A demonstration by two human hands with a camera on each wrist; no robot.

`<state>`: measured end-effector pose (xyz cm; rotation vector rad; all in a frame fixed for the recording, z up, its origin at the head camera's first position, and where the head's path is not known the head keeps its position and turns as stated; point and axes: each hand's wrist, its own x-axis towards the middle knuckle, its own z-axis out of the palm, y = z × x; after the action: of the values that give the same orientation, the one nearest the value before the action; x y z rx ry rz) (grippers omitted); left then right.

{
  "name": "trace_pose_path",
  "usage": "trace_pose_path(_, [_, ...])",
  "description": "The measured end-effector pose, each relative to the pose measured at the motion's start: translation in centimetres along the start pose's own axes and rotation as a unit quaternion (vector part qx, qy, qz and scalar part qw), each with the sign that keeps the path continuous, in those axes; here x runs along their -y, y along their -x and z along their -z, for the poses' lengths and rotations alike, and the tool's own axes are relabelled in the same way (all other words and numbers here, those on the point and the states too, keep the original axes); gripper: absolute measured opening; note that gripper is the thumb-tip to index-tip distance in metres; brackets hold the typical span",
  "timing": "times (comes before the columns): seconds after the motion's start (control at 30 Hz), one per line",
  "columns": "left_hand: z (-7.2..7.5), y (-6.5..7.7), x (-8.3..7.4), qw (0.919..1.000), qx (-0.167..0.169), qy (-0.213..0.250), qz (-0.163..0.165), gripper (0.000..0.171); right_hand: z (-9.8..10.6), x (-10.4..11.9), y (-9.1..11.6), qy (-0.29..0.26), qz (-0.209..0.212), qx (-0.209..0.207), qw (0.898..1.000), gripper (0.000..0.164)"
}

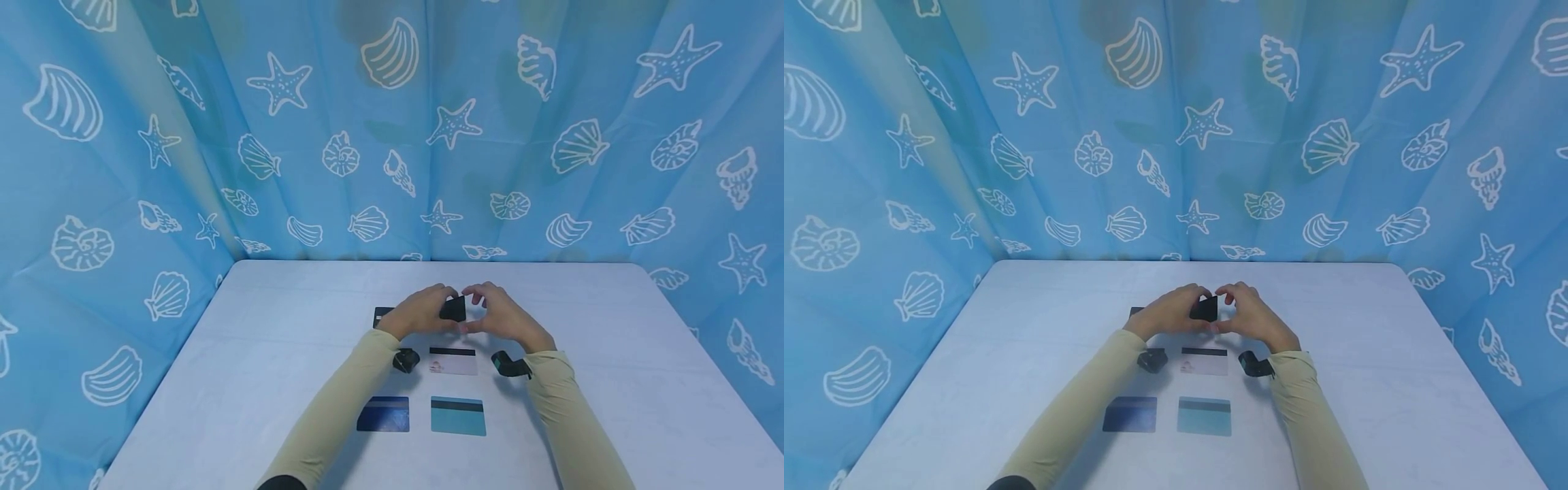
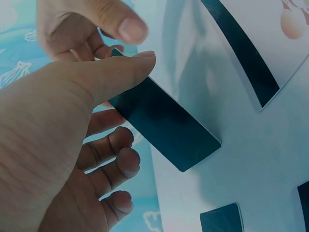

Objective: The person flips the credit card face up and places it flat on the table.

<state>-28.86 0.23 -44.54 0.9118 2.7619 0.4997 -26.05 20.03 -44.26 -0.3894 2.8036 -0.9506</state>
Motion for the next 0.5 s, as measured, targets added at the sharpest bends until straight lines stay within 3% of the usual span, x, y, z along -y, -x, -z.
trace_pose_path(0.5, [0.85, 0.27, 0.64, 0.9996, -0.014, 0.024, -0.008, 0.067, -1.05, -0.55, -0.58, 0.000, -0.005, 0.008, 1.000, 0.076])
